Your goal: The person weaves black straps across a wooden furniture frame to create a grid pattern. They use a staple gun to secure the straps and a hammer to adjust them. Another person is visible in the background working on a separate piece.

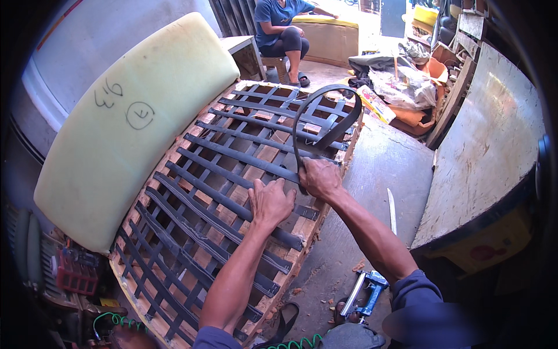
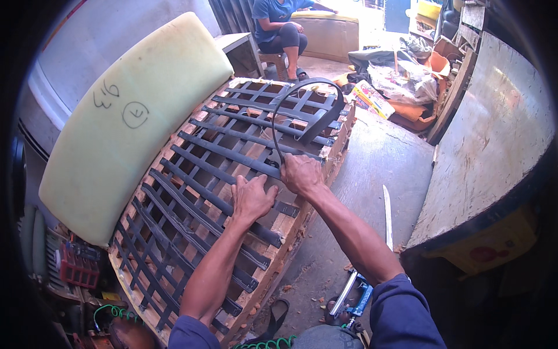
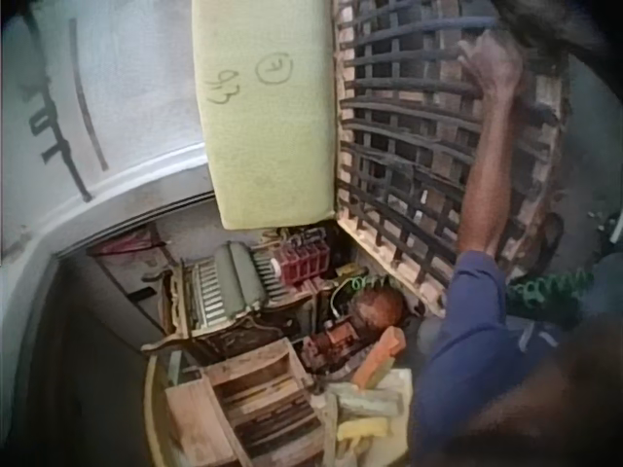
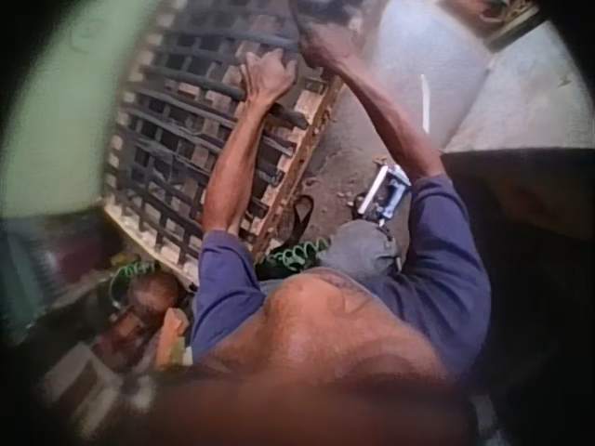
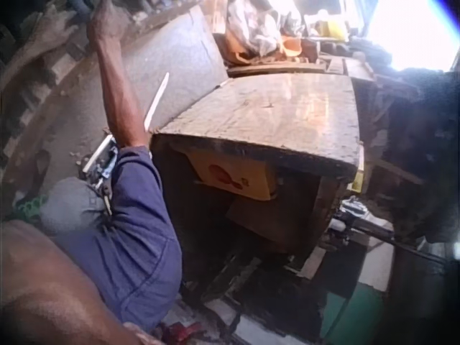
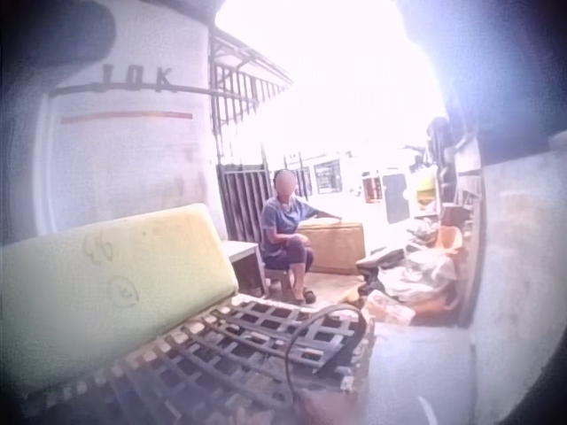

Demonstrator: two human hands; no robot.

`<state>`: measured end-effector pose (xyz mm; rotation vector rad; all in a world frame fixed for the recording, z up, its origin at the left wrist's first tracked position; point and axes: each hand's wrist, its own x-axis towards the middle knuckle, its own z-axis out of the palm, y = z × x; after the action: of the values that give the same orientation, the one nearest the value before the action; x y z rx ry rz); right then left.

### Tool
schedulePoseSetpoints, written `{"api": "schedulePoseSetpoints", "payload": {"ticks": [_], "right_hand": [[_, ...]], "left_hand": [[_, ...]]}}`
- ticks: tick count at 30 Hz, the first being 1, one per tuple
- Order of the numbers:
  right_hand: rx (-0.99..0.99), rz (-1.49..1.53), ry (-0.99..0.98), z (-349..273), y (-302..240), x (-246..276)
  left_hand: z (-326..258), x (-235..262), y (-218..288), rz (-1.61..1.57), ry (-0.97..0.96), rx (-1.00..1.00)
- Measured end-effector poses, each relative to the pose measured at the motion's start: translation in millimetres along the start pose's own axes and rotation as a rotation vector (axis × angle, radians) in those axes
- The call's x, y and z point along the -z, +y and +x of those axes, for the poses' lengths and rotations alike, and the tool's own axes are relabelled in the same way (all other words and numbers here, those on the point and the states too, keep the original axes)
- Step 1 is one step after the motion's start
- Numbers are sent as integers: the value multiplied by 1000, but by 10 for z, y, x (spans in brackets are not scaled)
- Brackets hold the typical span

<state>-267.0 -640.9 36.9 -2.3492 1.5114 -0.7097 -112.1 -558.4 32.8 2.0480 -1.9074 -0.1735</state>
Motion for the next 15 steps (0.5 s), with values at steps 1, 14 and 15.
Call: {"api": "schedulePoseSetpoints", "payload": {"ticks": [1,14,15], "right_hand": [[-67,-5,-88,32,1,-5],[-83,681,471,-230,51,-161],[-147,759,492,-250,71,-154]], "left_hand": [[16,12,9,-17,-72,27],[399,779,19,-1500,-486,322],[342,933,37,-1401,-530,253]]}}
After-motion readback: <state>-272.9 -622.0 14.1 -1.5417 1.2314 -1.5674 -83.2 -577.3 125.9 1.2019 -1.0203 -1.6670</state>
